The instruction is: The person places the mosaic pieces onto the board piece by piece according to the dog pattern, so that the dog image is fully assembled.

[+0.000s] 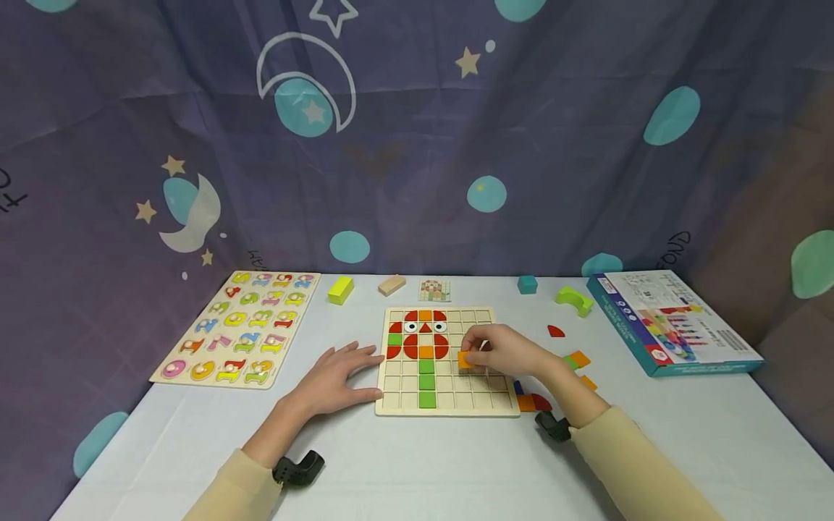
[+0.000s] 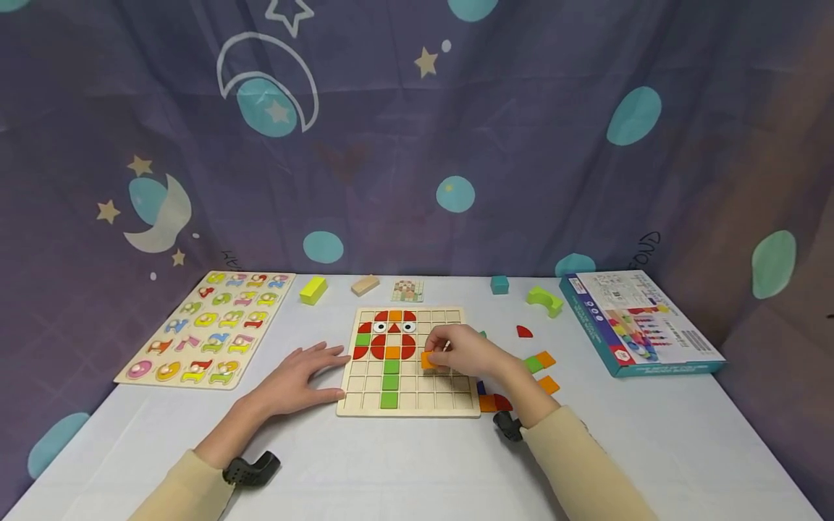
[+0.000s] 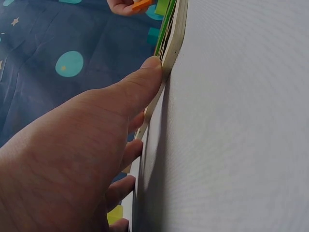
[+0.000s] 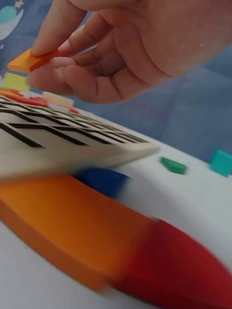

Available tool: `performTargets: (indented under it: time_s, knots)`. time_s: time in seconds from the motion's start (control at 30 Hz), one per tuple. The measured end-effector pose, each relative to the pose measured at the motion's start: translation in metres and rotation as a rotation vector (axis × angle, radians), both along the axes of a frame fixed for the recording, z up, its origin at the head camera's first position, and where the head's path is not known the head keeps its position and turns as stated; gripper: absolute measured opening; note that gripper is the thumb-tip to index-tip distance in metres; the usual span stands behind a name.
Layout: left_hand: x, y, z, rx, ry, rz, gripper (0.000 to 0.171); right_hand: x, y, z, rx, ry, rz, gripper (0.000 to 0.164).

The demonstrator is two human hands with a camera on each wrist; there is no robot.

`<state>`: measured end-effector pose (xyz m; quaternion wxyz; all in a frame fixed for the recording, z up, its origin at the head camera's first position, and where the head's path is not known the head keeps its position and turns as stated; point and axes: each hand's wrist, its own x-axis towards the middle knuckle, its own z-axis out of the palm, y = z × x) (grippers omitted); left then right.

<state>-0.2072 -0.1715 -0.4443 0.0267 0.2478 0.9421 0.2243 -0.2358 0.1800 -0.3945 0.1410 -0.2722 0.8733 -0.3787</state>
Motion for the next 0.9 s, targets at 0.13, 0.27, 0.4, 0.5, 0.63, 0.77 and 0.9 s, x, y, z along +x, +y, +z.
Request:
performTargets:
  time_s: [0.13, 0.27, 0.4, 0.5, 0.63, 0.77, 0.9]
  knots:
    - [0.0, 0.0, 0.0, 0.003, 0.001, 0.0, 0.066, -0.004, -0.014, -0.004, 0.004, -0.002, 0.01, 0.004]
    - [0.0, 0.0, 0.0, 0.007, 0.005, -0.004, 0.066, -0.007, -0.025, -0.006, 0.039, 0.005, 0.007, 0.003]
    - [0.0, -0.001, 0.0, 0.008, 0.011, -0.006, 0.066, -0.009, -0.033, -0.007, 0.104, 0.034, 0.0, 0.005]
    - [0.0, -0.001, 0.0, 0.009, 0.01, -0.004, 0.066, -0.011, -0.037, -0.008, 0.13, 0.048, 0.005, 0.006]
    - [0.0, 0.0, 0.0, 0.008, 0.005, -0.004, 0.067, -0.012, -0.039, -0.01, 0.149, 0.077, 0.027, 0.006]
    - [0.0, 0.0, 0.001, 0.008, 0.004, -0.004, 0.067, -0.011, -0.039, -0.01, 0.169, 0.103, 0.049, 0.006]
    - [0.0, 0.0, 0.0, 0.008, 0.003, -0.002, 0.066, -0.01, -0.039, -0.009, 0.185, 0.102, 0.056, 0.004]
